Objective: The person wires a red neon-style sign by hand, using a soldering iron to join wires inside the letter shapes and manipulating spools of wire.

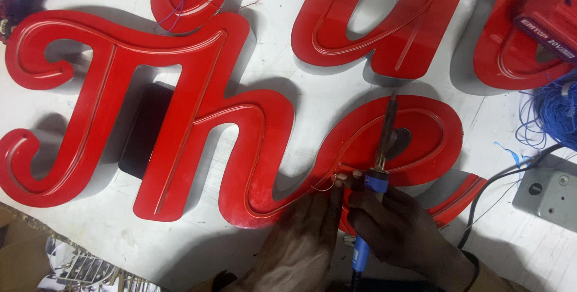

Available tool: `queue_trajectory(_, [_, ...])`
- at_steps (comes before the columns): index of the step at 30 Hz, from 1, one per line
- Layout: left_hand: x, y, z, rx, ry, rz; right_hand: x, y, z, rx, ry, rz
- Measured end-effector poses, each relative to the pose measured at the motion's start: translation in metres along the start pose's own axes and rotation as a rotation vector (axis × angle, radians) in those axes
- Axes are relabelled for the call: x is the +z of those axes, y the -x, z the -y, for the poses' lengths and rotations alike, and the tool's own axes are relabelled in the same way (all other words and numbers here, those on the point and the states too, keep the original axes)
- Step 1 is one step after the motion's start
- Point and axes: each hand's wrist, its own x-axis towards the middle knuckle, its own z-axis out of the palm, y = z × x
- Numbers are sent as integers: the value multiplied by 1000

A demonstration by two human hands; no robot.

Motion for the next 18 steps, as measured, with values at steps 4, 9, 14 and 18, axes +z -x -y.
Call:
queue_trajectory(4, [-1, 0, -1, -12, 89, 14, -1, -1, 0, -12, 1, -7])
queue_trajectory(9, [-5, -7, 0, -6, 84, 0, -1, -1, -1, 4, -49, 7])
queue_trajectory(14, [-5, -9, 1, 12, 29, -34, -2, -4, 1, -17, -9, -41])
queue_trajectory(18, [-3, -8, 1, -3, 12, -45, 1, 4, 0, 0, -22, -30])
